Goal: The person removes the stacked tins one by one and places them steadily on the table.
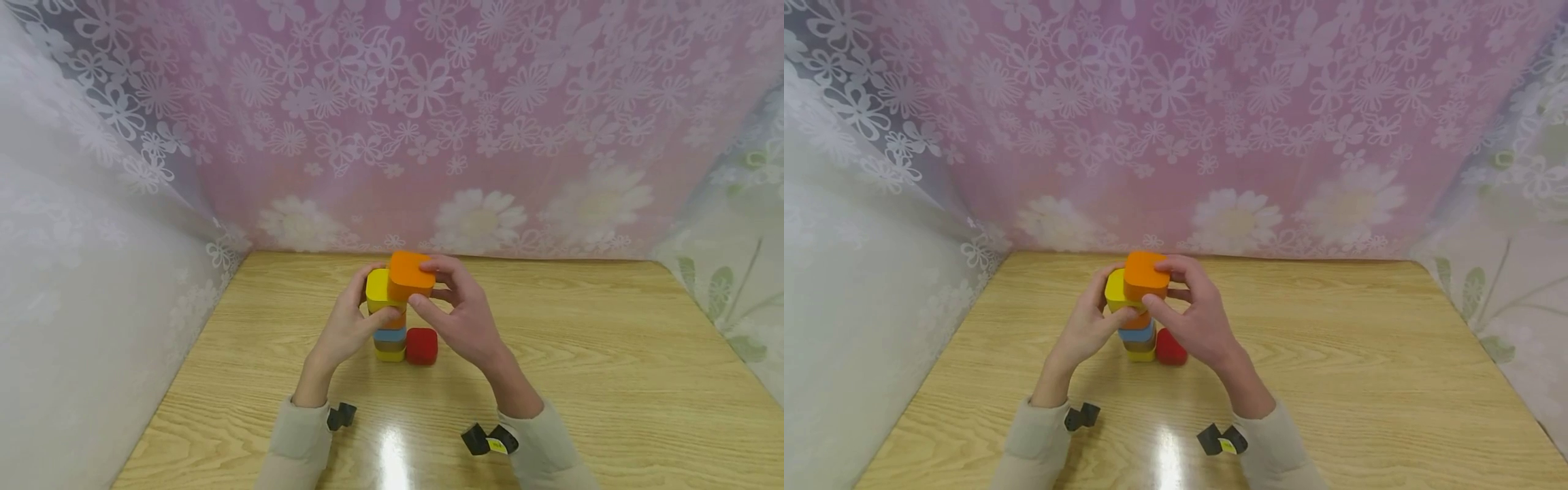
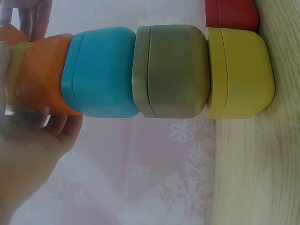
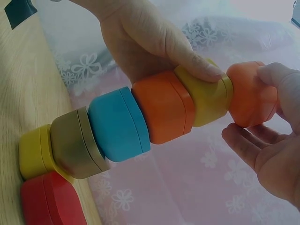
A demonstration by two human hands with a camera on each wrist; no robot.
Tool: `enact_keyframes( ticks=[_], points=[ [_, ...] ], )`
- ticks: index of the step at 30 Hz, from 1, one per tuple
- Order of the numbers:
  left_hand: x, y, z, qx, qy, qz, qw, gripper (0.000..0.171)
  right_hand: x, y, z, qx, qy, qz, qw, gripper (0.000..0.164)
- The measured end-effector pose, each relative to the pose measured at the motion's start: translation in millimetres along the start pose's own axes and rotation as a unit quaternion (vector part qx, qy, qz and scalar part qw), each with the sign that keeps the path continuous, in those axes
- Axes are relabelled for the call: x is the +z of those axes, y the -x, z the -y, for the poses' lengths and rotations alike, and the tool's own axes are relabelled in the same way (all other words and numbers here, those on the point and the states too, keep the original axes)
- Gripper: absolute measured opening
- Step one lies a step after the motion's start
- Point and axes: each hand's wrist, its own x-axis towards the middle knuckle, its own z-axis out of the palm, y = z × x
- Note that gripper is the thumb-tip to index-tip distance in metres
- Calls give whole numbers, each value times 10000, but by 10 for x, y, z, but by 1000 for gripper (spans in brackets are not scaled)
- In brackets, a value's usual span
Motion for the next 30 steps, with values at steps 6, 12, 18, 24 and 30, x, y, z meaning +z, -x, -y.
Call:
enact_keyframes(
  ticks=[6,12,18,24,30],
  points=[
    [5,2,-7,-131,16,-8,9999,63,-18,39,-8,59,-91,-97,9999,43],
    [6,3,-10,-146,41,-3,9999,62,-39,72,-30,68,-261,-153,9995,41],
    [6,-3,-4,-172,59,-29,9998,63,-63,104,-59,20,-393,-236,9989,42],
    [7,-2,0,-137,27,-73,9999,67,-94,141,-77,81,-493,-324,9982,41],
    [16,5,11,-168,-51,-109,9998,70,-124,183,-126,76,-456,-364,9983,40]
  ],
)
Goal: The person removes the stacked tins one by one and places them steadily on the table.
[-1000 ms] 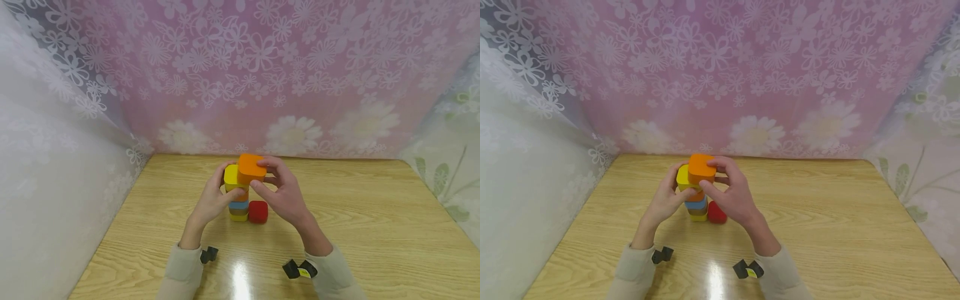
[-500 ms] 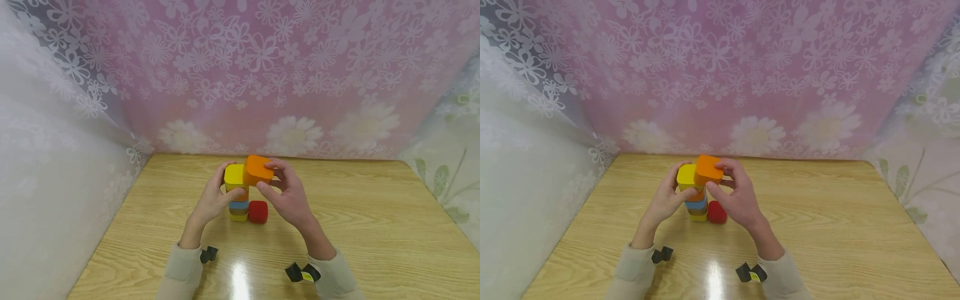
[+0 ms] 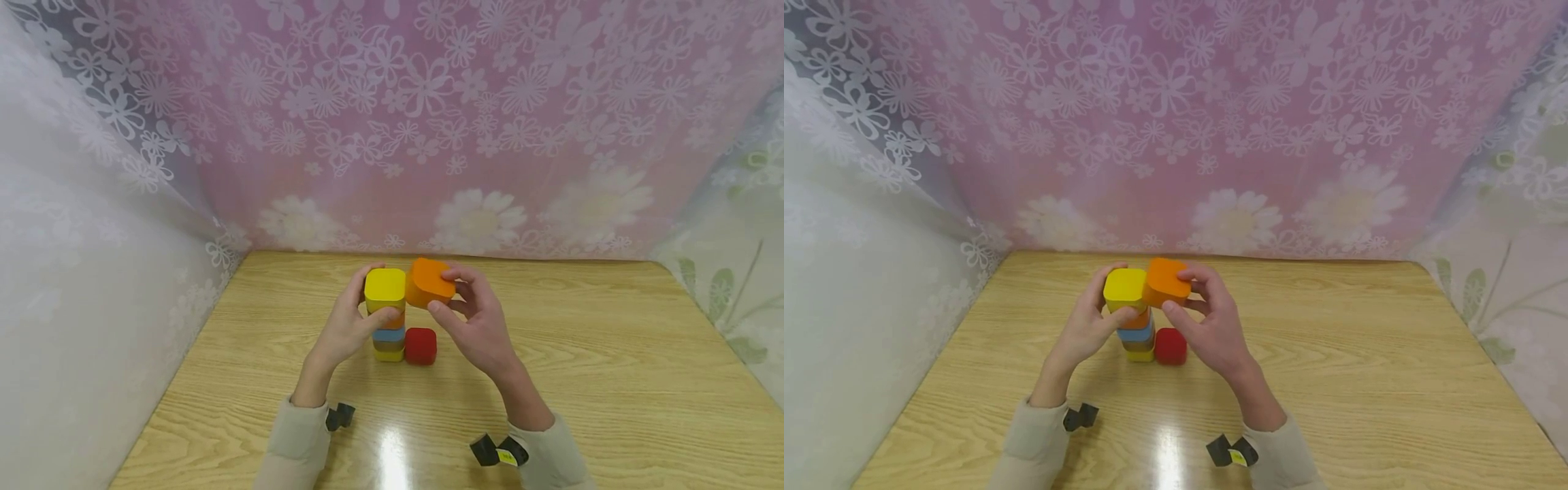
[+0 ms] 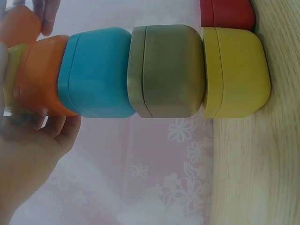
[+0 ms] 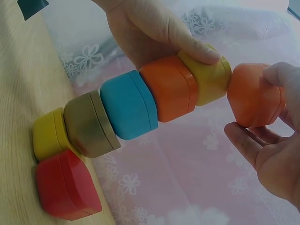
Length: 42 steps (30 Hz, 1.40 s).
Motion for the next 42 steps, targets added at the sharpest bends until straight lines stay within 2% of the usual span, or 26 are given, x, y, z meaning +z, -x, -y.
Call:
enact_keyframes(
  ticks=[7,20,31,42],
  points=[
    [9,11,16,-54,26,12,10000,74,-20,52,-55,58,-56,-3,10000,39],
    [55,15,32,32,59,21,10000,76,-33,146,-108,293,-9,-56,9996,38],
    [37,5,1,18,29,-5,10000,74,-40,99,-108,82,108,-19,9999,40],
    [37,-15,-1,-56,-12,-15,10000,80,-49,74,-121,108,229,9,9997,41]
  ],
)
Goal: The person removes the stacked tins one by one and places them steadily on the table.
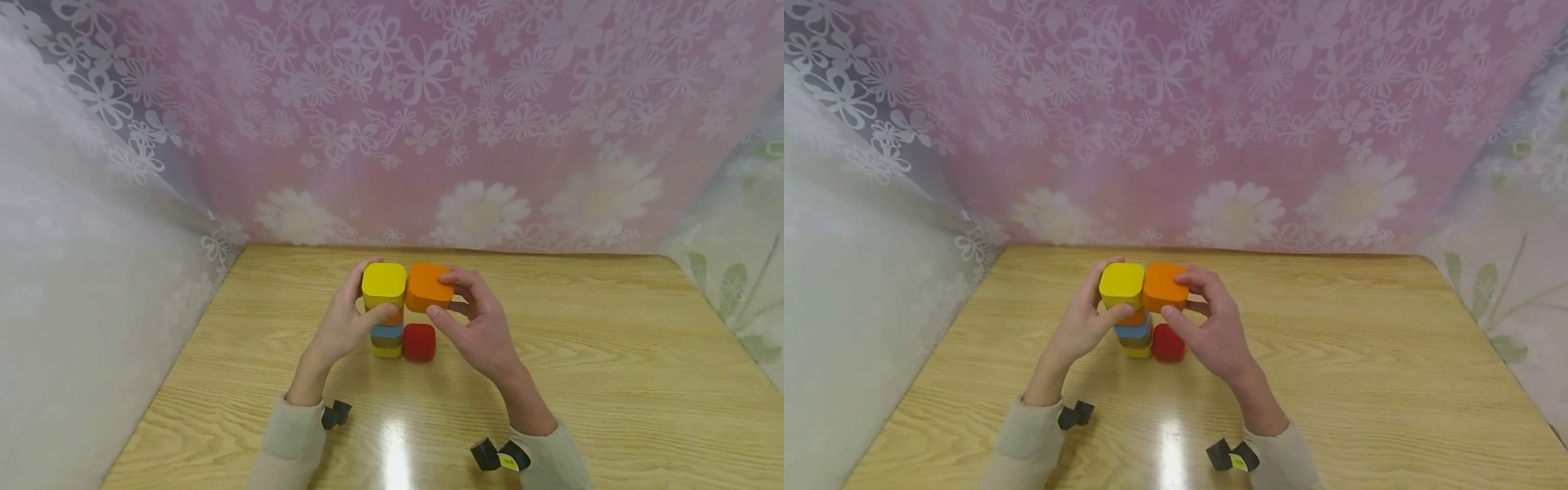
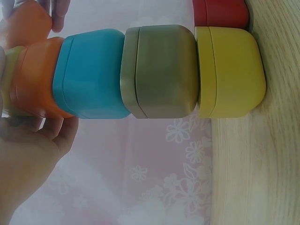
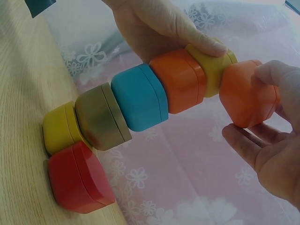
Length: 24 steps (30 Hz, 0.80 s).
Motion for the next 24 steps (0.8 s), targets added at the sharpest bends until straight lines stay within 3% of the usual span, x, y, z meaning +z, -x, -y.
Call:
enact_keyframes(
  ticks=[24],
  points=[
    [21,-4,9,66,-2,-32,10000,85,-60,14,-31,208,381,180,9989,41]
  ],
)
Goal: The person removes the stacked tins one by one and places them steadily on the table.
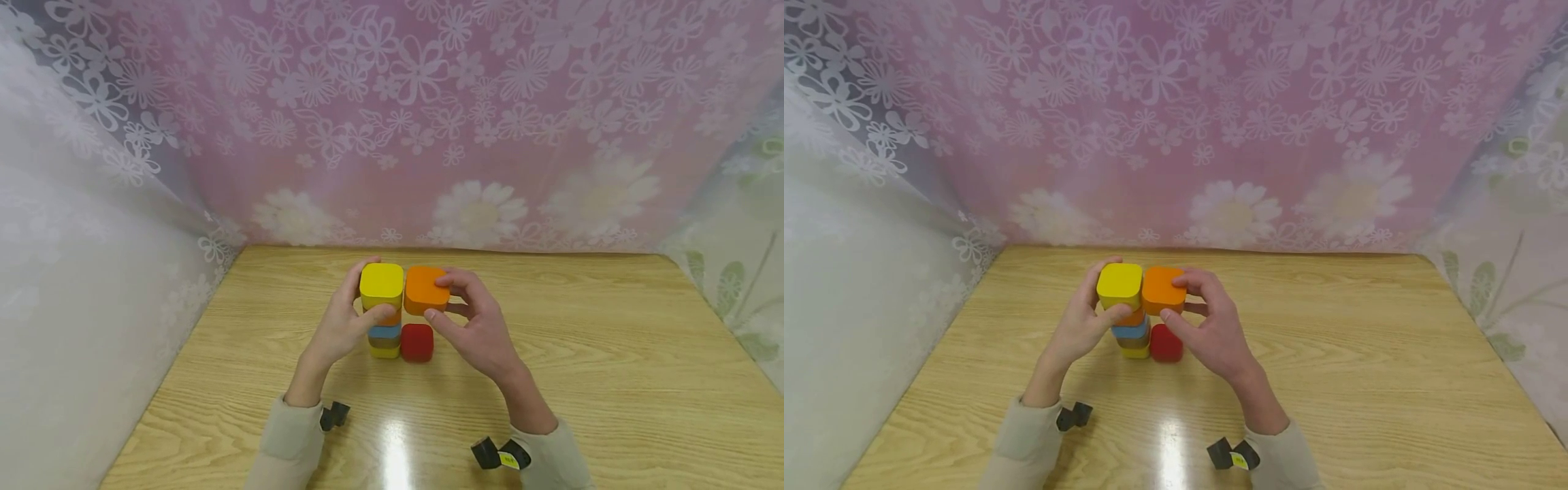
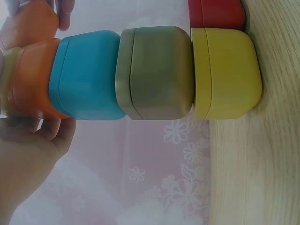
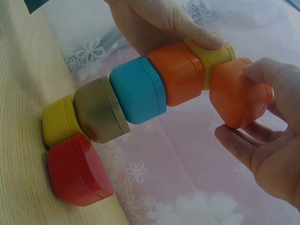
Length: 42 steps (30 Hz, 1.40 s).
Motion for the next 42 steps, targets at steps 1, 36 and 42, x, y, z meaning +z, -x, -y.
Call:
enact_keyframes(
  ticks=[1,36,42],
  points=[
    [0,0,4,11,-1,2,10000,85,-3,0,-1,19,22,12,10000,41],
    [21,-4,-1,55,-22,-21,10000,88,-185,-5,-97,430,460,453,9970,41],
    [21,4,-7,74,-61,-18,10000,86,-215,-1,-117,590,474,502,9959,40]
  ],
)
